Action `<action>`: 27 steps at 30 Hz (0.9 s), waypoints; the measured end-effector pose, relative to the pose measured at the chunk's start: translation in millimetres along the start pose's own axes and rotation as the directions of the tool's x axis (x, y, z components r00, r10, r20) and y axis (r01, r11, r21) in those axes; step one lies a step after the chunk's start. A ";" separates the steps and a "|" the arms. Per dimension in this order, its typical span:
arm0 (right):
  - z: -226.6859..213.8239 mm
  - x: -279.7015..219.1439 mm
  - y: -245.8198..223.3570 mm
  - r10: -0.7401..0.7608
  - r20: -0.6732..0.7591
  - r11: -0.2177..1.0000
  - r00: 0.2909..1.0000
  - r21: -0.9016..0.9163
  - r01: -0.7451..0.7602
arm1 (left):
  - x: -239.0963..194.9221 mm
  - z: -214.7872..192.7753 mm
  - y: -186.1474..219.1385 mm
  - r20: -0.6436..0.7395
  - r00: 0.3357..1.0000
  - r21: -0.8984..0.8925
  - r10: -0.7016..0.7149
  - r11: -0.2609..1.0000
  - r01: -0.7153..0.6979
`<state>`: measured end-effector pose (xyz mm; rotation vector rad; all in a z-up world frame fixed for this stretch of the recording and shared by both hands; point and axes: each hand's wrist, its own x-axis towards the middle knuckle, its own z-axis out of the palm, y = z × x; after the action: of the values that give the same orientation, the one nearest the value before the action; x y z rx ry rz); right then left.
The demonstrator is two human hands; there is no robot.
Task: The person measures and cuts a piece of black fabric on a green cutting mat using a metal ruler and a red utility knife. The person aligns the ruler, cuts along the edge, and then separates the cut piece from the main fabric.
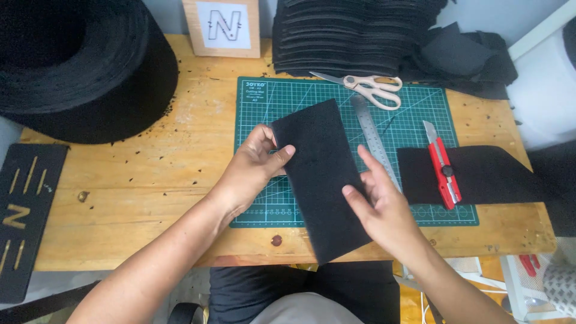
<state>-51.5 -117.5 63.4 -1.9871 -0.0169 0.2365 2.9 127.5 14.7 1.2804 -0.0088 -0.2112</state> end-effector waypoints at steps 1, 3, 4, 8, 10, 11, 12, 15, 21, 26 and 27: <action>0.2 5.7 -10.9 -0.004 0.015 1.000 1.000 0.000 0.004 | -8.7 -2.1 9.0 -0.016 1.000 0.000 0.002 1.000 -0.002; 2.2 16.3 -31.3 -0.018 0.007 0.956 1.000 -0.293 0.019 | -27.7 -6.4 24.4 0.040 0.999 0.261 0.017 0.965 -0.027; 0.9 23.2 -35.0 -0.015 0.023 0.956 1.000 -0.293 0.021 | -34.8 -16.2 29.9 0.025 1.000 0.259 0.012 0.966 -0.018; 2.5 40.8 -48.8 0.046 0.187 0.832 0.981 -0.550 0.066 | -58.6 -48.8 53.2 0.096 0.994 0.652 0.056 0.751 -0.105; 7.4 43.8 -54.1 0.069 0.227 0.814 0.971 -0.576 0.077 | -66.1 -59.4 63.0 0.141 0.988 0.754 0.069 0.638 -0.152; 10.3 44.4 -55.6 0.106 0.267 0.783 0.958 -0.617 0.085 | -69.1 -63.1 66.3 0.199 0.974 0.831 0.111 0.508 -0.228; 12.4 46.2 -58.5 0.143 0.305 0.747 0.942 -0.657 0.099 | -71.7 -66.4 70.3 0.261 0.955 0.883 0.145 0.365 -0.296; 25.3 52.1 -47.3 0.059 0.338 0.736 0.939 -0.651 0.188 | -79.4 -81.3 58.1 0.397 0.888 0.863 0.232 0.235 -0.447; 35.8 58.6 -24.0 -0.037 0.394 0.623 0.919 -0.710 0.329 | -86.2 -88.5 47.8 0.519 0.836 0.818 0.179 0.181 -0.546; 42.9 60.7 10.5 -0.372 0.425 0.349 0.825 -0.760 0.549 | -82.9 -97.5 43.5 0.517 0.840 0.829 0.163 0.150 -0.539; 47.3 58.5 14.5 -0.559 0.419 0.294 0.716 -0.707 0.643 | -82.1 -99.8 41.5 0.523 0.837 0.828 0.161 0.139 -0.543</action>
<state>-3.7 -74.0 22.2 -2.7239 -1.1603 -0.2598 -59.0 246.6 34.4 2.4842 -0.9001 0.0725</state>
